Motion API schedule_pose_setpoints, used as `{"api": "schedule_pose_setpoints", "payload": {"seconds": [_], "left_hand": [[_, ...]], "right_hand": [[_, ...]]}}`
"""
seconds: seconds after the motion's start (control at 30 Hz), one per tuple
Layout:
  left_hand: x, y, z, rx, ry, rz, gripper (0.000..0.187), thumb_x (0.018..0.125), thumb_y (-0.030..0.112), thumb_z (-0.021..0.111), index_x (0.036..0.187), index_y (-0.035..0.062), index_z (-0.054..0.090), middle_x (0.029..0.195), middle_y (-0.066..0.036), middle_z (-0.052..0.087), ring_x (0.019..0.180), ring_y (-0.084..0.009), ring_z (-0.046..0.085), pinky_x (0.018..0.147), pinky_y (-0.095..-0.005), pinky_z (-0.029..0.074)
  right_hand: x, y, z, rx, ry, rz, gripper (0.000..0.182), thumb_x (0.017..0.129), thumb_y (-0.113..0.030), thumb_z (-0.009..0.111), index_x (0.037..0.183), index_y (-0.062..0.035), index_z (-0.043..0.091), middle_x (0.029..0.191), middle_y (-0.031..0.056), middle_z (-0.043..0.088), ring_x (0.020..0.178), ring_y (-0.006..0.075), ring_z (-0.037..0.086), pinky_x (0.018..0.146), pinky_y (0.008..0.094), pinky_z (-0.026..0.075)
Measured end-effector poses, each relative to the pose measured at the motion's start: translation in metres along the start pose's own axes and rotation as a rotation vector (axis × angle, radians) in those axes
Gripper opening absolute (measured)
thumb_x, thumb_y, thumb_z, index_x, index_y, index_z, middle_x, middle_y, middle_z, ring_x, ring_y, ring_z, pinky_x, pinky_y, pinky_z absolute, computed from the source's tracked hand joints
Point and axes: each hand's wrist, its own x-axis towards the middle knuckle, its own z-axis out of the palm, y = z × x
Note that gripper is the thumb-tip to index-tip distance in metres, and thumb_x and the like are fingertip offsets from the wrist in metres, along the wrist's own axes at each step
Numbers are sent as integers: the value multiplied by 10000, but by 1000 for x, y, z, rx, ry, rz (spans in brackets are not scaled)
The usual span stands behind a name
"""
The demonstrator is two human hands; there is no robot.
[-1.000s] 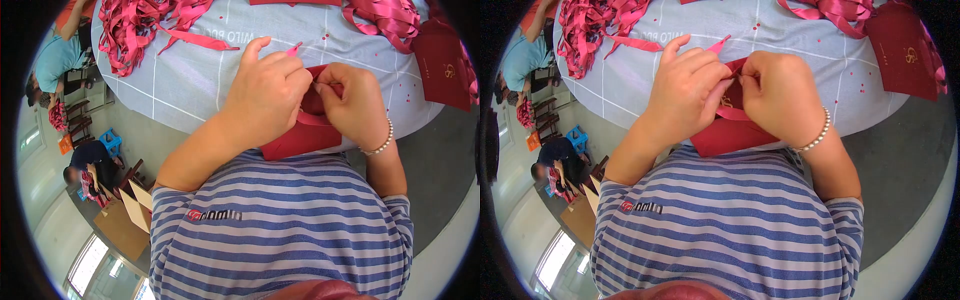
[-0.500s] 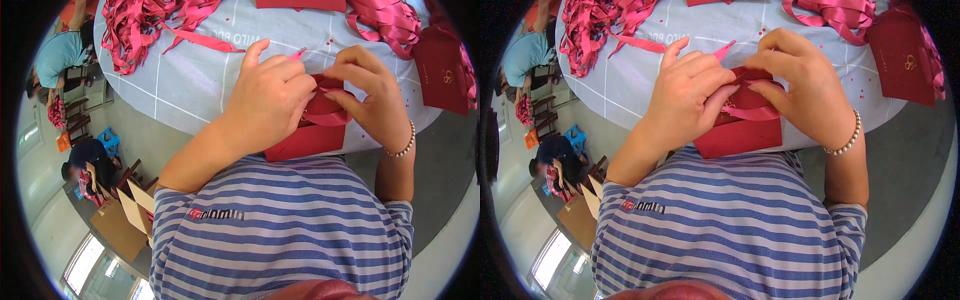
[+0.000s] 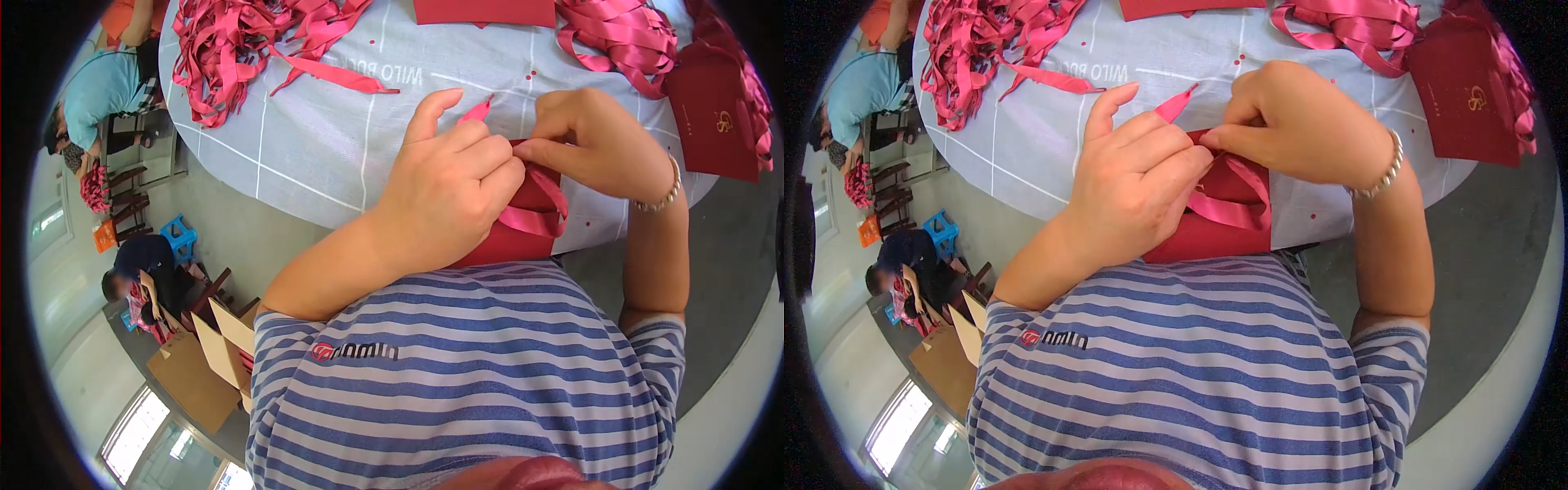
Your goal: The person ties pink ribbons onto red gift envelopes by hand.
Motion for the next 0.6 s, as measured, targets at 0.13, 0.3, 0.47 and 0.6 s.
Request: {"api": "schedule_pose_setpoints", "payload": {"seconds": [0.13,0.3,0.47,0.6], "left_hand": [[0,2,-1,-4,-25,-4,166,748,43,763,900,84,711,830,-8,636,793,-199,621,1028,-495,402],[-2,3,-7,-129,-18,-83,186,750,40,784,919,80,716,851,-26,687,775,-213,646,998,-462,422],[1,2,-7,-175,-17,-88,169,774,51,782,926,83,717,849,-28,685,779,-216,649,995,-454,421],[3,-1,-7,-250,-22,-130,119,828,70,754,940,67,715,844,-50,686,780,-227,651,976,-448,433]], "right_hand": [[14,-2,-2,29,-254,125,202,881,-138,686,768,29,689,714,152,645,629,183,561,583,326,449],[25,30,8,66,142,203,219,978,-187,597,950,9,689,751,97,659,659,127,571,623,305,476],[27,18,19,247,9,140,236,1045,-230,548,1023,-9,630,747,55,612,651,107,539,620,293,465],[31,45,31,339,61,2,212,1048,-223,541,1007,-29,616,739,43,582,603,106,501,558,287,438]]}}
